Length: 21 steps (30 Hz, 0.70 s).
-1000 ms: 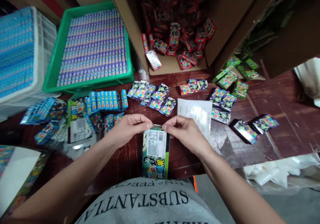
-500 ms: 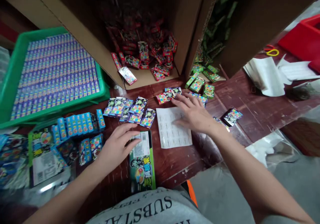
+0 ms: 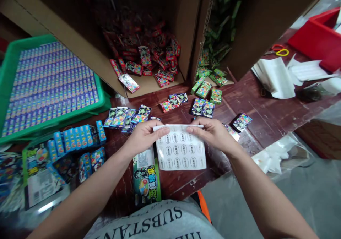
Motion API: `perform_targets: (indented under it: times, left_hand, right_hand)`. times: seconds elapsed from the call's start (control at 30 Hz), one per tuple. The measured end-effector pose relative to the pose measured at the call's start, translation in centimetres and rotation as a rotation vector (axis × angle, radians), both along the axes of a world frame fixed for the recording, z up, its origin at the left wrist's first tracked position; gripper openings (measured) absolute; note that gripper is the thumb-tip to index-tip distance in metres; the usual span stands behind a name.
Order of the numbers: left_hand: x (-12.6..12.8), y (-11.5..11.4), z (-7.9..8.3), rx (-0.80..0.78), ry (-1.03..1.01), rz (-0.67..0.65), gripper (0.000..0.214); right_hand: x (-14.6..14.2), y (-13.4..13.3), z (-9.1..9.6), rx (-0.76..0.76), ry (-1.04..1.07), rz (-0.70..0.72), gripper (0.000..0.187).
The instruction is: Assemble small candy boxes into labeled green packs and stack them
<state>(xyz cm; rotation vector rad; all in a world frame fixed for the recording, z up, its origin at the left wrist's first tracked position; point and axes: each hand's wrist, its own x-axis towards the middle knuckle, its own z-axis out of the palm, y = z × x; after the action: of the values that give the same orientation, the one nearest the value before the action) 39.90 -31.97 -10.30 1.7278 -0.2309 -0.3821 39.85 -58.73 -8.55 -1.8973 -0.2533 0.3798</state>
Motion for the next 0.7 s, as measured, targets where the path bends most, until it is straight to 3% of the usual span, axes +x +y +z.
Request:
perform_targets:
  times: [0.17,0.33,0.53,0.7]
  left_hand:
    - [-0.8,-0.8,-0.4,-0.252,0.140,0.163,0.028]
    - [-1.9,-1.5,-0.8,-0.303,0.231,0.309,0.021]
    - [-2.5,-2.0,-1.9,-0.179,0.187,0.434,0.035]
    - [-2.3,-2.2,-1.8,-0.081,0.114,0.400,0.037]
  right_hand:
    - [-1.0,0.9,-1.2,0.168,0.080,-0.136,0.022]
    - [-2.2,1.6,-2.1,0.232,0.102,-0.263,0.024]
    - [-2.4,0.2,-2.7,0.127,0.134,-0.274,0.034]
    - [-1.4,-2.8,-1.0,0.040,0.017,-0.126,0.027]
